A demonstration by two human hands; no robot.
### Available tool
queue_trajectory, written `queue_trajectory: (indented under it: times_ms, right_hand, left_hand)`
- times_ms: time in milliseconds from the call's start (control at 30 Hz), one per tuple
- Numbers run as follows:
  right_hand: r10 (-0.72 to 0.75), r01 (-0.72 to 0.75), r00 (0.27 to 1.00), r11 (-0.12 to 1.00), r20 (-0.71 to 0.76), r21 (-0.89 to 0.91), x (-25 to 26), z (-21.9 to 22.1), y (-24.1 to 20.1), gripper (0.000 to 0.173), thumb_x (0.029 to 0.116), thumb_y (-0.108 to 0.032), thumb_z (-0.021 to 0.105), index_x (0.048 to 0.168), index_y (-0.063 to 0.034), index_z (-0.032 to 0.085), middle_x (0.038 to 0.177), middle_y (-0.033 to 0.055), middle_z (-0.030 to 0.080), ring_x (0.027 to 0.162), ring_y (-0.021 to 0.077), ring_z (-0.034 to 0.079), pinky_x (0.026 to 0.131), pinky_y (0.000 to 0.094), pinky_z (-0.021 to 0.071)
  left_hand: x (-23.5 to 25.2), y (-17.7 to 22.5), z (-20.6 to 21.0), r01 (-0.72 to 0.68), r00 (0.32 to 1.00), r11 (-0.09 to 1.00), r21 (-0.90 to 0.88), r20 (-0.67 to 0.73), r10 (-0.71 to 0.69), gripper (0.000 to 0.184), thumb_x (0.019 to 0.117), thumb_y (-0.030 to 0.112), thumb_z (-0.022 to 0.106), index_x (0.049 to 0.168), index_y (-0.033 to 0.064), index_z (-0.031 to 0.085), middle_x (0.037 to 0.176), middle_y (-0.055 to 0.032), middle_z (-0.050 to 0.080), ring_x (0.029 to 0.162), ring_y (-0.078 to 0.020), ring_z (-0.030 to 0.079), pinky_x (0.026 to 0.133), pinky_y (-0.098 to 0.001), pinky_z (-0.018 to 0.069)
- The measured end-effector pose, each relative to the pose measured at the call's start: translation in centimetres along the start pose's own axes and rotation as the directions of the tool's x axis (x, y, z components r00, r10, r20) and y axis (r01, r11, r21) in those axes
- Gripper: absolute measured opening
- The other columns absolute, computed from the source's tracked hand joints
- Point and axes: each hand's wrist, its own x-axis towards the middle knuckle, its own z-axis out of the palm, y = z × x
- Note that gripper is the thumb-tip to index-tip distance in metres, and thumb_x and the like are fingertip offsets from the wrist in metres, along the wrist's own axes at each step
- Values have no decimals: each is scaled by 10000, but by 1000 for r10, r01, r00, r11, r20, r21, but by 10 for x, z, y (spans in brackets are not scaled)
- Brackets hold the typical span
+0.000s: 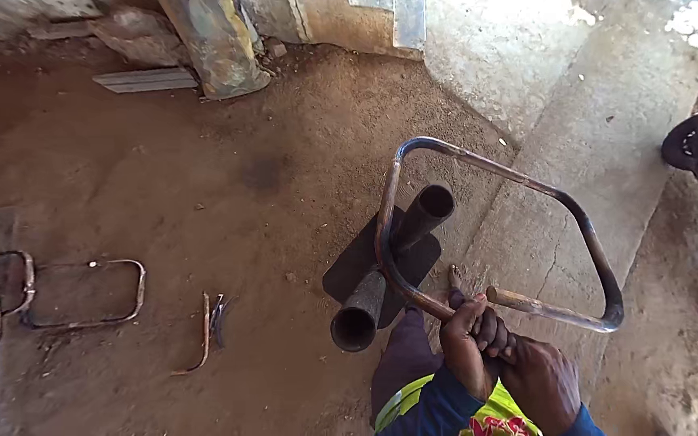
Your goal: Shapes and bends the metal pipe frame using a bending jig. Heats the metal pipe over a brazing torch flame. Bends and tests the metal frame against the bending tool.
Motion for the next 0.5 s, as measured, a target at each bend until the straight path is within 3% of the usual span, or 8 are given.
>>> queue_trajectory:
  times_ms: [67,167,333,433,500]
  right_hand:
    - [-31,31,999,999,-7,-11,2,0,3,351,809,-403,587,588,-131,575,519,58,562,463,275,620,378,490,427]
    - [-174,172,984,983,-30,-58,37,-4,27,382,811,-403,590,562,-114,562,494,81,542,454,309,618,384,517,438]
    - [-448,448,894,894,-28,2,98,-11,81,341,846,-392,598,628,-130,591,529,69,575,497,294,643,415,531,481]
    - [-590,588,805,807,-61,-46,131,-23,106,293,769,-359,621,566,-162,545,495,40,544,454,262,614,378,499,440]
    - [-625,622,780,780,-37,-74,137,-28,112,262,719,-348,634,545,-178,539,483,20,526,446,243,601,378,486,425]
  left_hand:
    - [-1,-1,0,-20,1000,1000,-9,-16,20,469,1023,241,455,562,161,441,468,58,358,403,-98,418,477,-283,434]
    - [18,-9,9,-145,989,989,-25,-6,145,414,1011,233,507,607,145,488,484,37,418,440,-131,498,545,-331,509]
    - [41,-30,17,-263,962,965,10,76,262,251,986,277,650,836,76,663,679,-52,632,667,-171,663,730,-336,578]
    - [52,-48,27,-305,950,952,21,71,303,230,960,273,701,845,75,677,760,-83,681,750,-185,691,779,-358,582]
    - [54,-54,28,-293,954,956,-9,58,293,228,961,260,688,817,84,668,730,-73,665,726,-180,680,762,-344,573]
